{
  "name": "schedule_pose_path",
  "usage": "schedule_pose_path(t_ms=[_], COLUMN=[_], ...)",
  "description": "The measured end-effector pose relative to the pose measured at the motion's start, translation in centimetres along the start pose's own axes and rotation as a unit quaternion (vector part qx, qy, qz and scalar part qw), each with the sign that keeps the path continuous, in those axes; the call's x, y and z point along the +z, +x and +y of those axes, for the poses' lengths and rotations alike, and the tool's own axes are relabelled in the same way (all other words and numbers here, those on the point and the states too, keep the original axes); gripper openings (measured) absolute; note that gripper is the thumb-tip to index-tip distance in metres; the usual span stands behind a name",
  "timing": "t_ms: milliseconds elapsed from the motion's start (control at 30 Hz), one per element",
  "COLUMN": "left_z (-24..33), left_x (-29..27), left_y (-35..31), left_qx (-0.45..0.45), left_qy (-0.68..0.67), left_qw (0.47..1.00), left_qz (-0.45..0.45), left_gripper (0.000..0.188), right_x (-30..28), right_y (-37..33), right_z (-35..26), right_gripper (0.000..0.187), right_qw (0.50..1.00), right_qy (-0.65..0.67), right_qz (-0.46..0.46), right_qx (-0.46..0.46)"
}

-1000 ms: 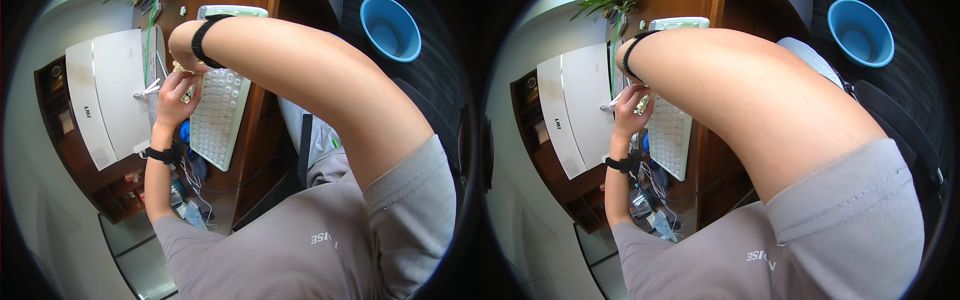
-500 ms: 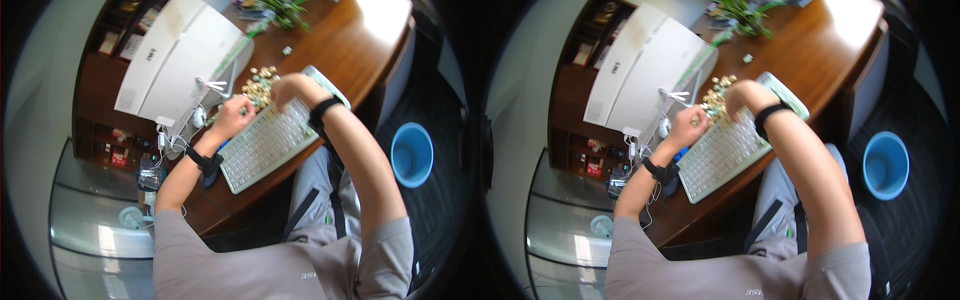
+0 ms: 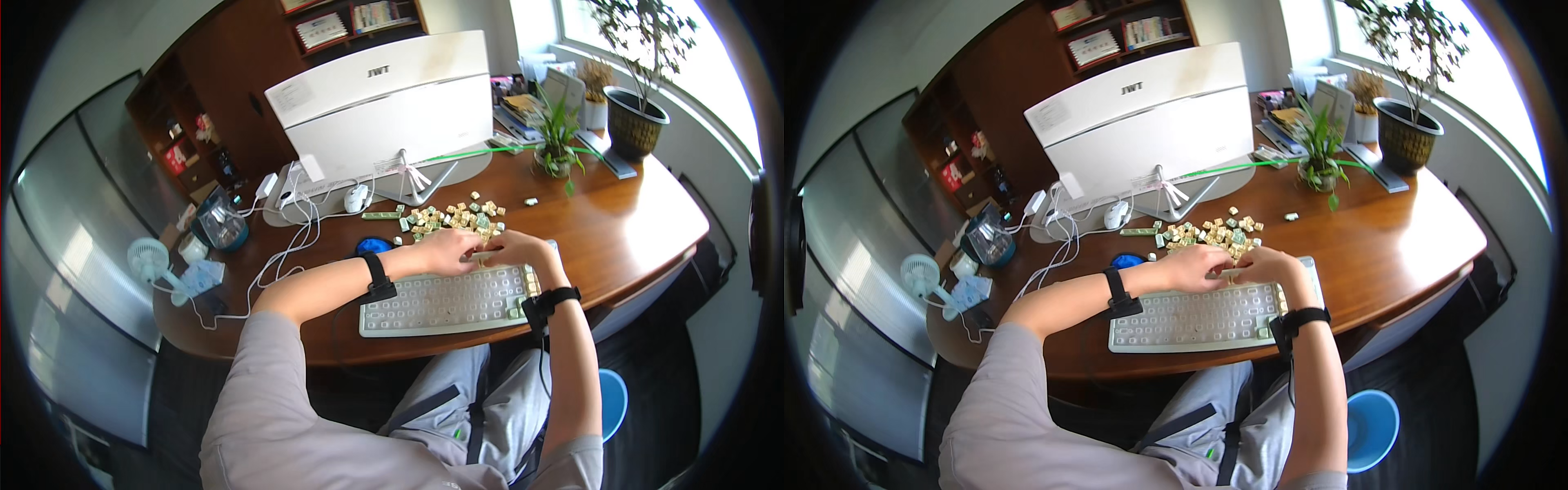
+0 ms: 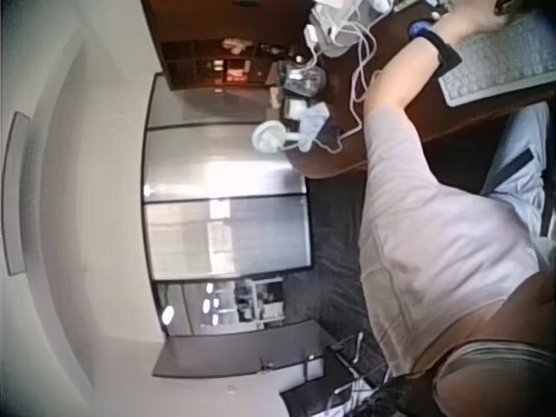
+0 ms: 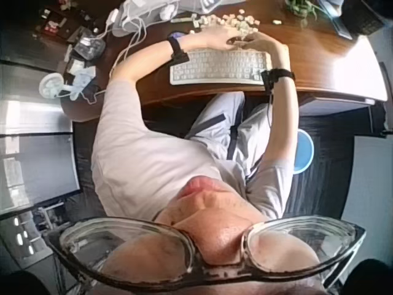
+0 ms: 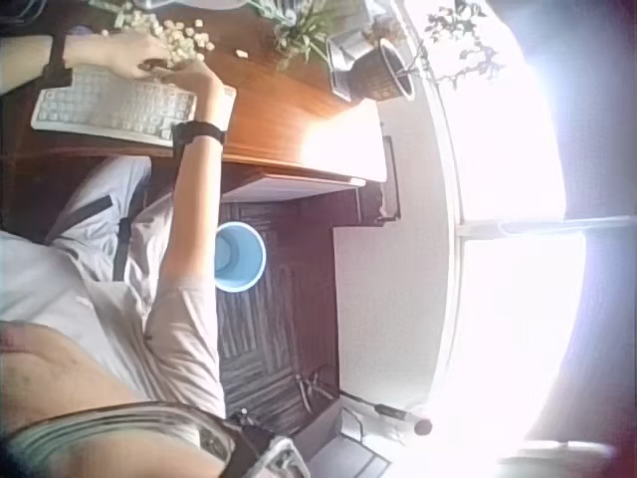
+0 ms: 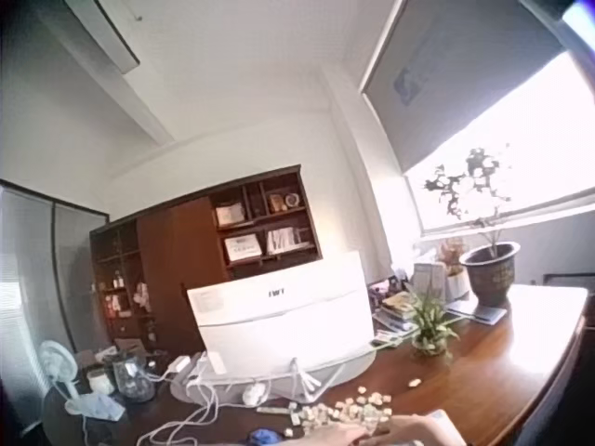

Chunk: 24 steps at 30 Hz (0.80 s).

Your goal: The recorder is shown installing keycaps onto a mechanical keyboard base at a desk.

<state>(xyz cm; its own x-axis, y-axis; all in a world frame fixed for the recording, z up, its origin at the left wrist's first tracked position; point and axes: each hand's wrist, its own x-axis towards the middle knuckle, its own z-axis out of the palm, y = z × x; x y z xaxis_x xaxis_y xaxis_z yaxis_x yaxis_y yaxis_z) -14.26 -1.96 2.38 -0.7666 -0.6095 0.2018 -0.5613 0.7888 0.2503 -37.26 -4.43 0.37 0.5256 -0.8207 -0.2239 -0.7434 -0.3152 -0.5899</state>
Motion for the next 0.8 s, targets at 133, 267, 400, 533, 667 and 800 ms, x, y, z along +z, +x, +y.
schedule_pose_path(t_ms=[133, 267, 400, 533, 667, 800], left_z=[0.0, -0.1, -0.1, 0.4, 0.7, 0.4], left_x=[0.4, 0.3, -0.3, -1.0, -2.2, -4.0], left_y=[-0.3, -0.7, -0.6, -0.8, -1.0, -0.8], left_qx=[0.015, 0.028, 0.027, -0.013, -0.003, -0.007], left_qy=[0.003, 0.0, -0.025, -0.087, -0.16, -0.251], left_qw=[1.0, 1.0, 0.999, 0.995, 0.987, 0.966], left_qz=[0.006, 0.01, -0.02, -0.047, 0.015, 0.068], left_gripper=[0.023, 0.025, 0.027, 0.026, 0.02, 0.016], right_x=[0.2, 0.1, 0.0, 0.0, 0.0, 0.0], right_y=[0.1, 0.1, -0.1, -0.4, -0.4, -0.2], right_z=[0.4, 0.3, 0.1, -0.2, -0.2, 0.2], right_gripper=[0.047, 0.047, 0.044, 0.039, 0.042, 0.044], right_qw=[0.999, 0.999, 0.999, 0.999, 0.999, 0.999], right_qy=[-0.008, 0.016, 0.02, 0.013, 0.032, 0.016], right_qz=[-0.005, -0.018, -0.018, -0.007, -0.024, -0.031], right_qx=[-0.042, -0.035, -0.041, -0.036, -0.033, -0.033])
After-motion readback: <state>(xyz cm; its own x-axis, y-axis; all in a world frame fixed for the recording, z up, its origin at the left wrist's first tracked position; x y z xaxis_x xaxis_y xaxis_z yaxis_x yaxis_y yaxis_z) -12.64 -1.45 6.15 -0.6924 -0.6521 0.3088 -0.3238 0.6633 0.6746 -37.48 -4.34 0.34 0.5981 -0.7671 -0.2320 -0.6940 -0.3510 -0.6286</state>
